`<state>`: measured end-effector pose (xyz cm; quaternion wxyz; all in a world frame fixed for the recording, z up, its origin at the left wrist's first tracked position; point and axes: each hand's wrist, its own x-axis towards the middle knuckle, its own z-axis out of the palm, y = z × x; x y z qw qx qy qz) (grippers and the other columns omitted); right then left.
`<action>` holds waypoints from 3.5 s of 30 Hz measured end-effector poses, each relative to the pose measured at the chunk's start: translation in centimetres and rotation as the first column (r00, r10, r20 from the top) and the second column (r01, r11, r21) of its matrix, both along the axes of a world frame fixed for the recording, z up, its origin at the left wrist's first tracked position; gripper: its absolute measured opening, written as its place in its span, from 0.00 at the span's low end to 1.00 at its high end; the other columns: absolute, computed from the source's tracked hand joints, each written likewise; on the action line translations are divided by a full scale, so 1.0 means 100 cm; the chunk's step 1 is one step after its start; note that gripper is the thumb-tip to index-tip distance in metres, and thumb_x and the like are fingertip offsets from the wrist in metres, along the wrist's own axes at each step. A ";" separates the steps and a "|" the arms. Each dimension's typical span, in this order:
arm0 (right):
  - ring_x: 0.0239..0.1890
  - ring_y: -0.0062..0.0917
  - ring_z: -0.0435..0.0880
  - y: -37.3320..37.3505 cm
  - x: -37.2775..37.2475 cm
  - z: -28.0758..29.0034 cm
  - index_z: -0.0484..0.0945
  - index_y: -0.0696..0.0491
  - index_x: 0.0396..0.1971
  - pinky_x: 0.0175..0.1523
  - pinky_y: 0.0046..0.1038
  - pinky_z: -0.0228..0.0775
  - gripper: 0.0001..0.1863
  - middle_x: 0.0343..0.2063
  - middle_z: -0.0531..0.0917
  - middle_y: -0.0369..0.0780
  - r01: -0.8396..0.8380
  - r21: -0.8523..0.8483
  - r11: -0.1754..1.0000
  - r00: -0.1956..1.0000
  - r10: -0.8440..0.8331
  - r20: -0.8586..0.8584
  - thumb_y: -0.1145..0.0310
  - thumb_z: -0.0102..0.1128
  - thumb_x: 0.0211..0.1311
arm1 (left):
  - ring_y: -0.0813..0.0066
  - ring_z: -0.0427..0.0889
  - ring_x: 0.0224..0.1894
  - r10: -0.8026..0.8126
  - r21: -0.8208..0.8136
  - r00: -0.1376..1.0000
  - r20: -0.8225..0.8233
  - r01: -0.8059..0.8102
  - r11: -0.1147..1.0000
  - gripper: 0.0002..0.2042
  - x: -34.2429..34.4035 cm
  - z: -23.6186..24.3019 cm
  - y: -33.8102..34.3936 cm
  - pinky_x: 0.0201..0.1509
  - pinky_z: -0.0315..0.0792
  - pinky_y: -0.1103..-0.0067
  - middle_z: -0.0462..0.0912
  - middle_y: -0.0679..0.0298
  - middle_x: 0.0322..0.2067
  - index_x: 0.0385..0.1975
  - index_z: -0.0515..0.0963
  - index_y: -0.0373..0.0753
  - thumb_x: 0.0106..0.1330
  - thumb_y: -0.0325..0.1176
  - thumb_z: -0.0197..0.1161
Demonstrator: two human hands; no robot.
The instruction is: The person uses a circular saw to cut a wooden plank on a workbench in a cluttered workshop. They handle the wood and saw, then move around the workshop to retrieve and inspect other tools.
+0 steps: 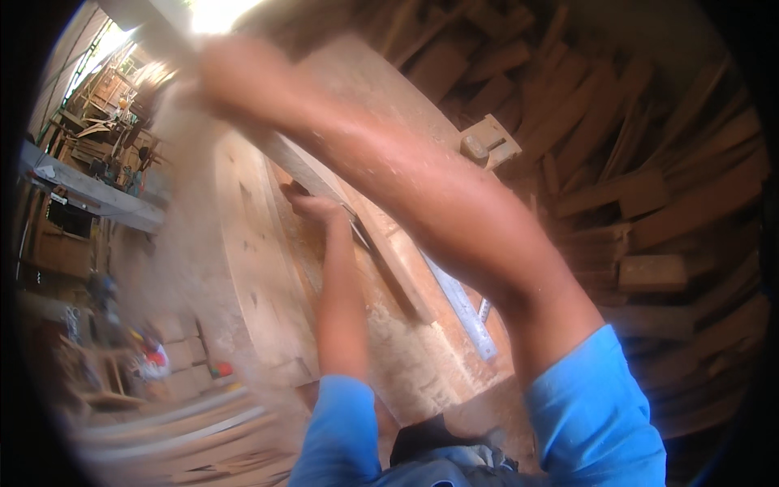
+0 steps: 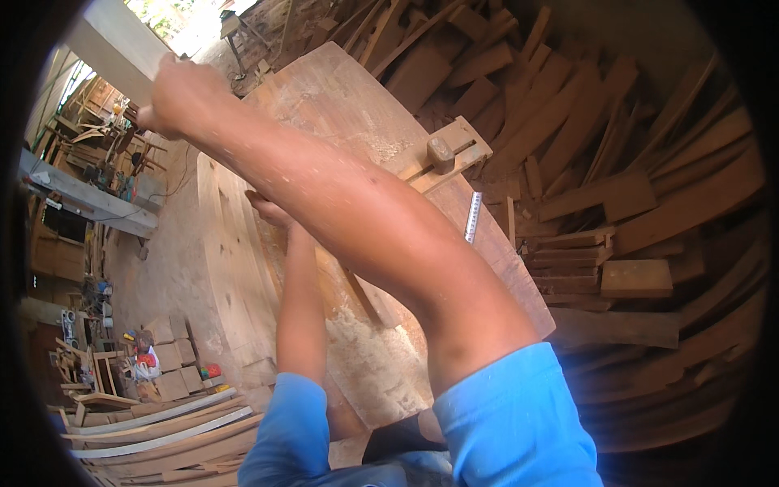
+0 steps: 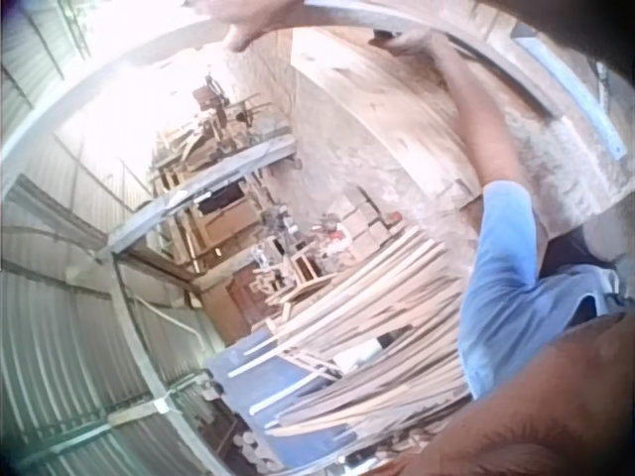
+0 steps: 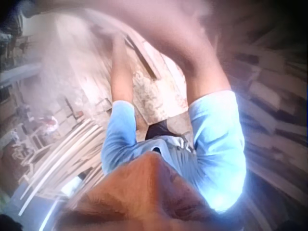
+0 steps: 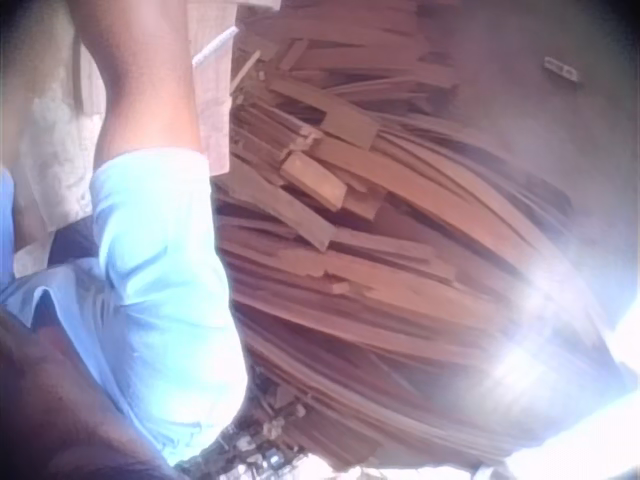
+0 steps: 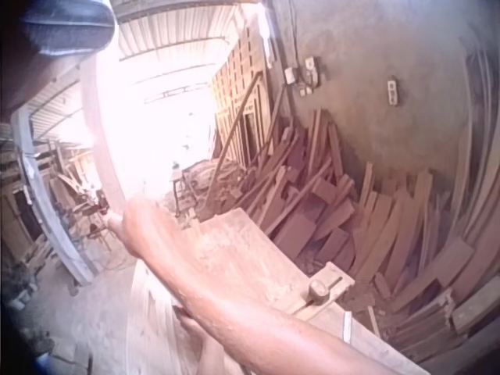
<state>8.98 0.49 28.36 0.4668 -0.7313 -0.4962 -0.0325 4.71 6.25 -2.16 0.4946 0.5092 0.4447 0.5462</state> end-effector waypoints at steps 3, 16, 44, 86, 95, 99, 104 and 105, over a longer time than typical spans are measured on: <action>0.43 0.45 0.89 -0.008 -0.007 0.000 0.62 0.72 0.64 0.49 0.40 0.82 0.46 0.38 0.87 0.54 0.021 0.000 1.000 1.000 -0.021 -0.011 0.54 0.70 0.56 | 0.60 0.83 0.47 0.022 0.181 0.928 -0.371 0.049 0.982 0.31 -0.005 -0.008 0.011 0.55 0.73 0.69 0.84 0.49 0.45 0.44 0.80 0.27 0.78 0.55 0.44; 0.47 0.50 0.86 -0.016 -0.013 0.004 0.55 0.71 0.70 0.52 0.44 0.80 0.52 0.43 0.85 0.60 -0.039 0.007 0.999 0.984 0.040 -0.174 0.55 0.70 0.54 | 0.66 0.79 0.58 -0.040 -0.214 0.985 0.166 0.075 0.974 0.30 -0.002 0.030 -0.004 0.59 0.74 0.72 0.73 0.47 0.61 0.64 0.66 0.23 0.80 0.49 0.46; 0.49 0.49 0.86 0.061 0.038 -0.002 0.55 0.67 0.71 0.53 0.43 0.80 0.52 0.45 0.84 0.59 -0.008 0.075 0.997 0.978 0.023 -0.206 0.54 0.71 0.54 | 0.67 0.81 0.52 -0.078 -0.052 0.995 0.060 0.081 0.995 0.26 0.041 0.017 0.060 0.52 0.76 0.71 0.80 0.51 0.53 0.59 0.74 0.27 0.77 0.46 0.51; 0.40 0.30 0.88 -0.060 -0.149 -0.030 0.84 0.60 0.40 0.45 0.34 0.77 0.15 0.34 0.88 0.45 0.047 0.155 0.987 0.923 0.017 -0.384 0.66 0.68 0.58 | 0.63 0.82 0.54 -0.587 -0.189 0.687 0.429 0.703 0.685 0.28 -0.324 0.184 -0.039 0.60 0.74 0.63 0.84 0.57 0.49 0.55 0.78 0.37 0.74 0.58 0.52; 0.42 0.34 0.84 -0.264 -0.252 -0.061 0.84 0.56 0.44 0.48 0.38 0.75 0.11 0.38 0.86 0.44 -0.003 0.111 0.994 0.982 0.024 -0.187 0.69 0.64 0.65 | 0.63 0.80 0.56 -0.530 -0.421 0.396 0.750 0.903 0.079 0.42 -0.337 0.187 -0.231 0.64 0.73 0.60 0.82 0.60 0.55 0.58 0.77 0.37 0.65 0.75 0.52; 0.48 0.34 0.83 -0.335 -0.289 -0.063 0.83 0.55 0.46 0.53 0.40 0.74 0.13 0.43 0.85 0.47 0.003 0.018 1.000 0.995 -0.001 -0.098 0.65 0.64 0.66 | 0.68 0.75 0.58 -0.502 -0.370 0.382 0.776 0.920 0.128 0.35 -0.336 0.195 -0.303 0.65 0.64 0.64 0.82 0.65 0.55 0.63 0.75 0.49 0.75 0.69 0.40; 0.61 0.34 0.77 -0.438 -0.283 -0.058 0.75 0.56 0.61 0.65 0.35 0.67 0.23 0.58 0.80 0.45 -0.107 -0.254 0.961 0.994 0.095 -0.059 0.59 0.59 0.72 | 0.63 0.79 0.46 -0.235 -0.288 0.319 0.918 0.945 0.157 0.32 -0.332 0.180 -0.346 0.53 0.76 0.62 0.80 0.58 0.46 0.60 0.74 0.43 0.75 0.65 0.42; 0.63 0.34 0.76 -0.460 -0.283 -0.059 0.73 0.56 0.64 0.67 0.35 0.66 0.25 0.60 0.79 0.46 -0.132 -0.263 0.956 0.990 0.115 -0.079 0.59 0.58 0.73 | 0.61 0.80 0.45 -0.227 -0.179 0.207 0.952 0.974 0.138 0.28 -0.329 0.165 -0.354 0.53 0.77 0.62 0.80 0.57 0.46 0.61 0.74 0.45 0.78 0.60 0.42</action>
